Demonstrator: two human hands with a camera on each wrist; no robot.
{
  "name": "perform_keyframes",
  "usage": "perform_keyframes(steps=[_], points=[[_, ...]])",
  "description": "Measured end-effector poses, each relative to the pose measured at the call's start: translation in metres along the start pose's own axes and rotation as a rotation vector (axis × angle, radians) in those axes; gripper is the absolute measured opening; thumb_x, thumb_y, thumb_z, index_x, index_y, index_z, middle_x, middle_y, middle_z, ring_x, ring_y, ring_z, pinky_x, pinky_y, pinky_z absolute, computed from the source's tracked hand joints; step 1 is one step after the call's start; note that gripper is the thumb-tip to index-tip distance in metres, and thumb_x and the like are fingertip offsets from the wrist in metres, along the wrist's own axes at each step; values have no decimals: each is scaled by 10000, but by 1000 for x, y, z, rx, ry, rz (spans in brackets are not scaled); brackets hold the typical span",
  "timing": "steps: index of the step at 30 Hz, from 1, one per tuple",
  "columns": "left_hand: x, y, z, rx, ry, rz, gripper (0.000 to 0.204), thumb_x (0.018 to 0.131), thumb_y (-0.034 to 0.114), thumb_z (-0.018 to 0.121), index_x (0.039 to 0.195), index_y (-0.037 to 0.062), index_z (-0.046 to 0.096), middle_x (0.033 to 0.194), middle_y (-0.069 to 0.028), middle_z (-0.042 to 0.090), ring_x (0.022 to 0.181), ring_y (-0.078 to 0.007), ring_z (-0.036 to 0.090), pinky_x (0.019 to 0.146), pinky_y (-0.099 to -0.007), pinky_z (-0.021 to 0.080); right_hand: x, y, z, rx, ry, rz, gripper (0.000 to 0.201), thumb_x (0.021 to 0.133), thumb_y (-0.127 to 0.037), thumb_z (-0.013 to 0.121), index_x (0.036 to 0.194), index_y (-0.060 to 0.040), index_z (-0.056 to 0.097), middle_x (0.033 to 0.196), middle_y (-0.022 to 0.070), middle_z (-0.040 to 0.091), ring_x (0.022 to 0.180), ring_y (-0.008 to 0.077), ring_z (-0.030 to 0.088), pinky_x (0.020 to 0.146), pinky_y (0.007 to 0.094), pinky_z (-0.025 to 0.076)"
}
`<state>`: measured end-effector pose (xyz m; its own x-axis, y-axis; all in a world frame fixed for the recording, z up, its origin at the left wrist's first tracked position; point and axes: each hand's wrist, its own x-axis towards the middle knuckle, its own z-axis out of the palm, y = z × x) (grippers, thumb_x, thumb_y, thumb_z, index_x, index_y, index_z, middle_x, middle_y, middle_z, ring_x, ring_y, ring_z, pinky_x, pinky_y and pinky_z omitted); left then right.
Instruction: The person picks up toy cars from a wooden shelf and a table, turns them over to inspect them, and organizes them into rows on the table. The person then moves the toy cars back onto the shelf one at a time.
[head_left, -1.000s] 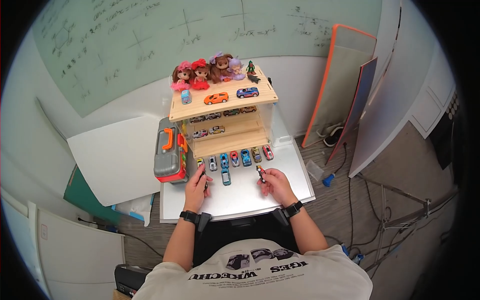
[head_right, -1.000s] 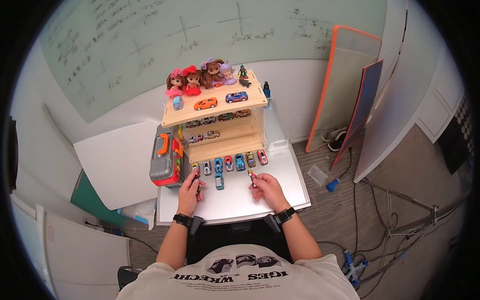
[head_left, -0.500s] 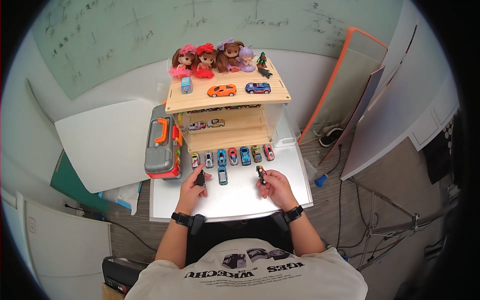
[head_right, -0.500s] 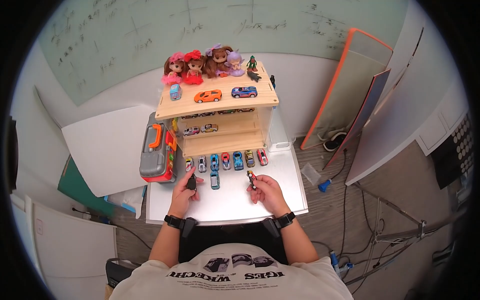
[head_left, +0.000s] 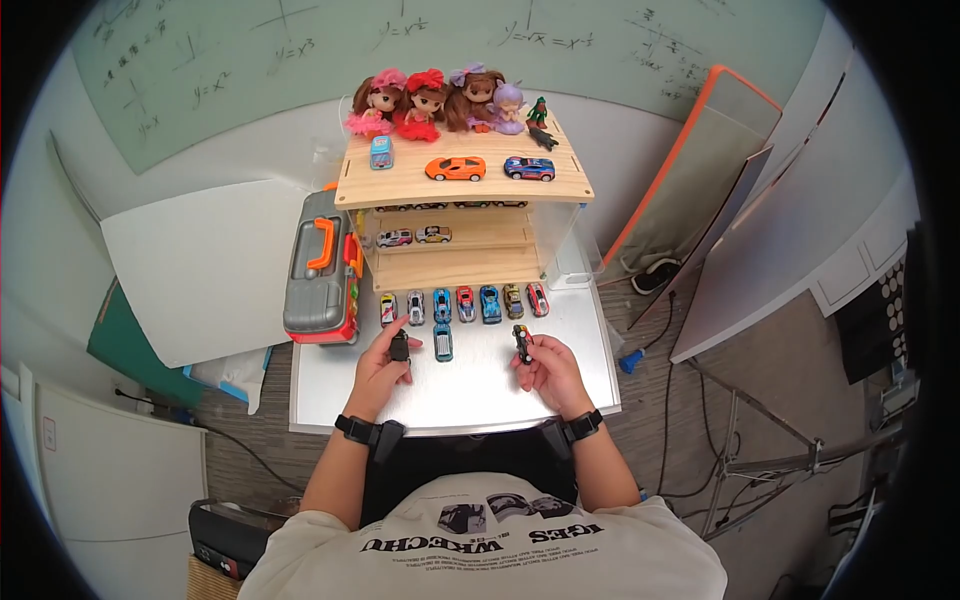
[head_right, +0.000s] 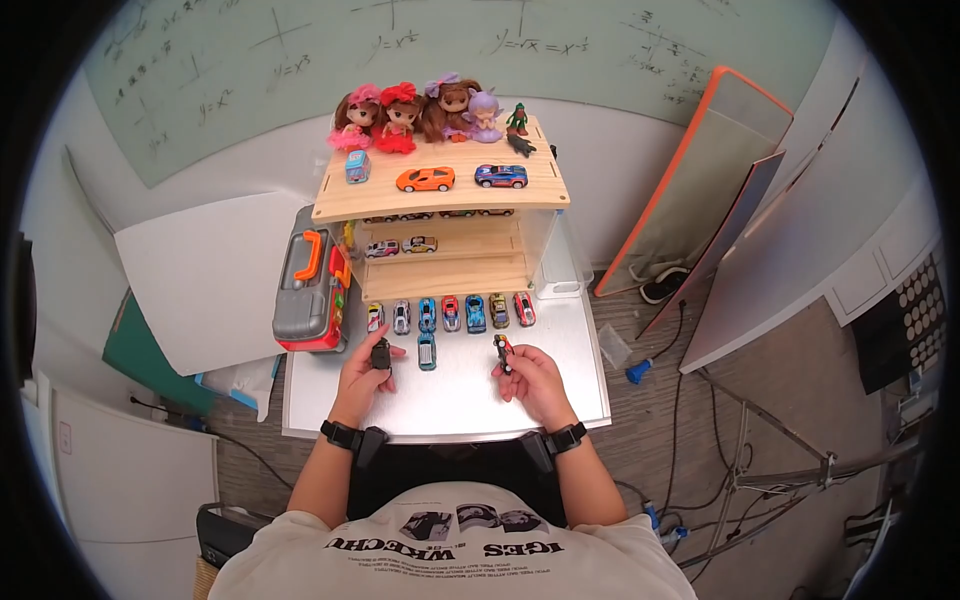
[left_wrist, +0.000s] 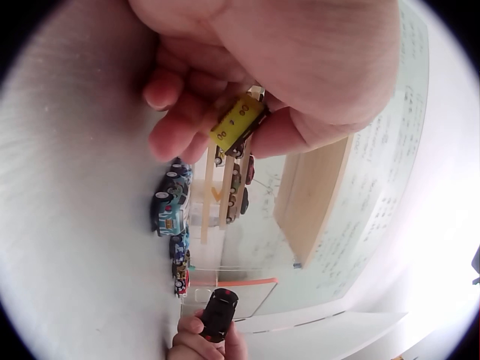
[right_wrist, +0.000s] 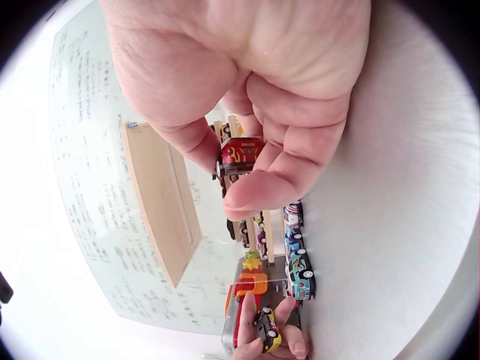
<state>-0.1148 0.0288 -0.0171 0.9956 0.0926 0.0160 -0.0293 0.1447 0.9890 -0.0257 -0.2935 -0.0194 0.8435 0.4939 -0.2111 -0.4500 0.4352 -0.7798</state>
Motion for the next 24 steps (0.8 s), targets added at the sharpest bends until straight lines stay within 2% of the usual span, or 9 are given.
perform_keyframes(steps=[6, 12, 14, 17, 24], points=[[1, -1, 0, 18, 11, -23, 660, 958, -7, 509, 1603, 114, 444, 1215, -105, 713, 686, -78, 623, 609, -207, 472, 0, 0, -1, 8, -16, -13, 127, 1051, -111, 565, 1078, 7, 605, 930, 185, 736, 618, 193, 660, 564, 324, 544], [0, -3, 2, 45, 16, -10, 728, 928, -47, 517, 1627, 115, 394, 1236, -123, 714, 689, -83, 616, 606, -214, 476, 0, 1, -2, 1, -8, -18, 135, 1052, -119, 570, 1083, 8, 605, 935, 186, 739, 618, 191, 661, 564, 320, 547], [-1, -3, 5, 32, 20, 49, 735, 914, -45, 563, 1615, 107, 408, 1244, -124, 691, 709, -90, 620, 633, -217, 493, 1, 1, -2, 3, -6, -16, 138, 1054, -123, 570, 1085, 6, 606, 936, 185, 741, 618, 187, 664, 567, 316, 551], [0, -4, 2, 7, 4, 21, 765, 895, -49, 578, 1621, 108, 395, 1253, -134, 680, 720, -101, 623, 645, -222, 499, 1, 1, -2, 4, -11, -16, 138, 1054, -126, 570, 1086, 4, 608, 934, 184, 741, 619, 185, 666, 569, 315, 554], [0, 0, 1, 27, 2, -1, 728, 921, -46, 547, 1618, 114, 413, 1272, -131, 694, 691, -88, 622, 611, -214, 472, 0, 0, 0, 4, -5, -17, 129, 1053, -125, 572, 1069, -3, 609, 925, 181, 741, 608, 182, 663, 564, 313, 553]])
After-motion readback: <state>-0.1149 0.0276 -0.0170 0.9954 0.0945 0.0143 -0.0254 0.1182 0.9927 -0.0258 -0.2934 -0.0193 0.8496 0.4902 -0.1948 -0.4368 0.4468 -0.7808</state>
